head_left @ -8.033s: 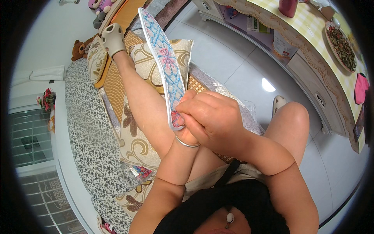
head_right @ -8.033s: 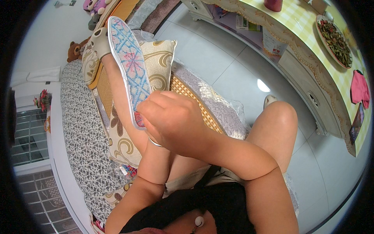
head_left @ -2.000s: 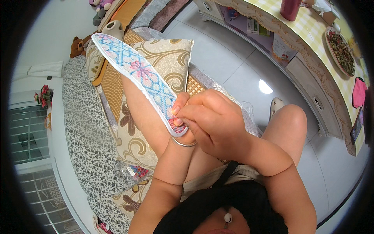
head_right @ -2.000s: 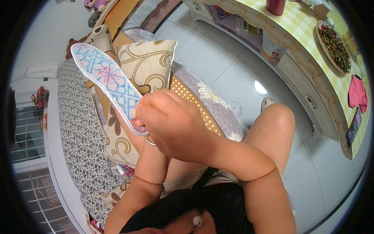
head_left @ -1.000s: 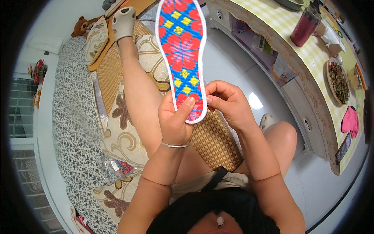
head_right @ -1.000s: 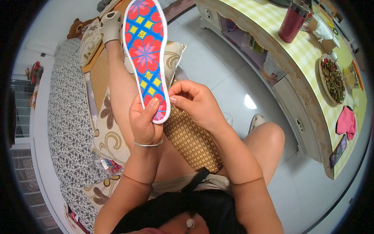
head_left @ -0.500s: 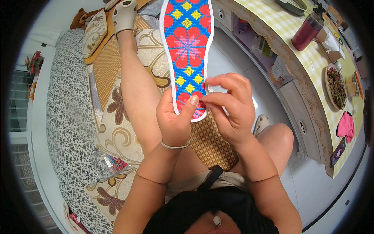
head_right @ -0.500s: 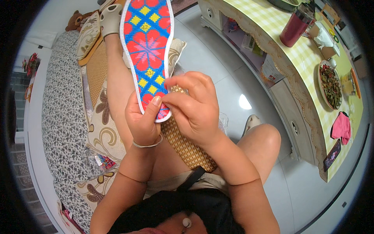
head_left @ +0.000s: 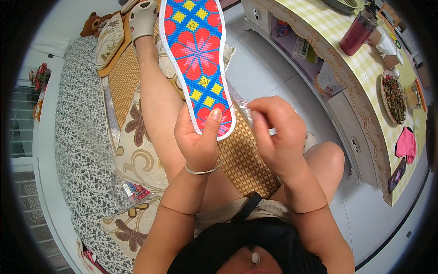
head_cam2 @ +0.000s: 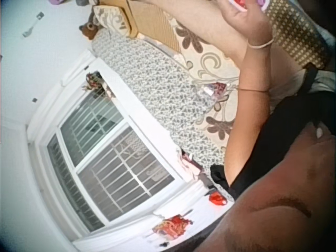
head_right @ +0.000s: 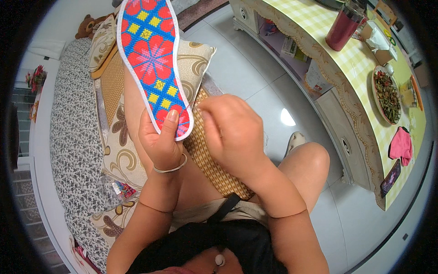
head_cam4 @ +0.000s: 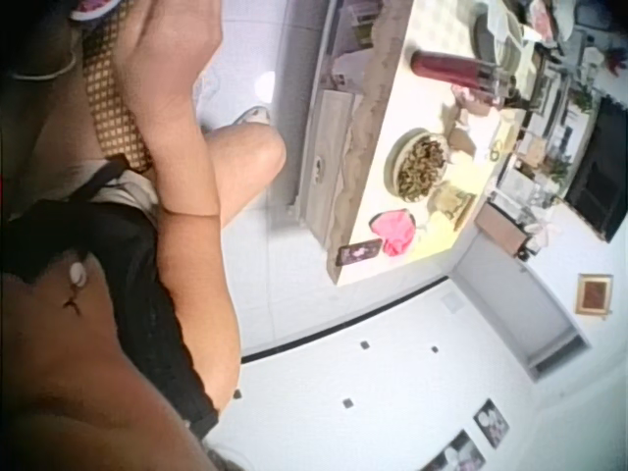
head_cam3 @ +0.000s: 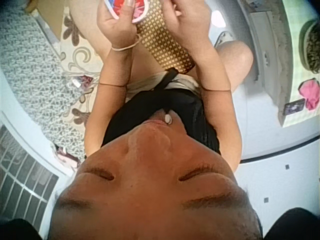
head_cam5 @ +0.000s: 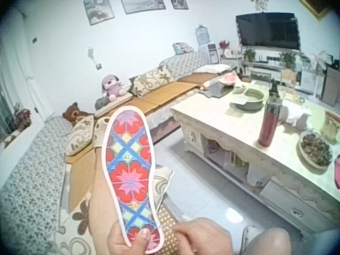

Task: The person sews a colorful floral-patterned shoe insole by hand using a needle and thread, repeatedly pulling the thread through the material.

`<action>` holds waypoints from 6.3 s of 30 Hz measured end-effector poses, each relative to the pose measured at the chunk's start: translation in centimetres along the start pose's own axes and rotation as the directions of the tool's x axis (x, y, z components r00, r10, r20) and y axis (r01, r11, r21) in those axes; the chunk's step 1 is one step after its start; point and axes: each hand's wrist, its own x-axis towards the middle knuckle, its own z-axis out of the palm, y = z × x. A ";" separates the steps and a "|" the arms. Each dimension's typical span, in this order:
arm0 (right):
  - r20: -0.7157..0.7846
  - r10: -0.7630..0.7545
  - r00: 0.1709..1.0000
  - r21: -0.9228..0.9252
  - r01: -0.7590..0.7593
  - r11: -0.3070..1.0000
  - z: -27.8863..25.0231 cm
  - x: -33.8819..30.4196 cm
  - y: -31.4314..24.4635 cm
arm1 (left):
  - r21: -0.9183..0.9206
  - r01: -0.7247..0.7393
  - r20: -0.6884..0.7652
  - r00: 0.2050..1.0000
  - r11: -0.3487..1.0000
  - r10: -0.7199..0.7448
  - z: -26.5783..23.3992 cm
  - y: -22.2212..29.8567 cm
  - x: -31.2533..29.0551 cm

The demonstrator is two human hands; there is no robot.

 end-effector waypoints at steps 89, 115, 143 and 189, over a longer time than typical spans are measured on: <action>0.433 0.491 0.756 0.510 -0.655 0.558 1.5 0.3 3.6 | -0.146 0.181 0.105 0.980 0.972 -0.167 -0.7 0.4 0.5; 0.033 -0.158 0.987 0.252 0.145 0.957 0.9 -0.6 -0.1 | -0.601 0.790 0.796 0.577 -0.120 -0.183 -2.1 -4.4 0.9; 0.415 0.264 0.870 0.641 -0.486 0.594 0.6 0.3 3.0 | -0.302 0.318 0.133 0.948 0.899 -0.291 0.3 0.0 0.7; 0.019 -0.373 0.928 0.201 0.362 0.910 1.5 -0.2 1.2 | 0.148 0.018 0.068 0.997 0.989 -0.028 -0.7 -0.6 0.1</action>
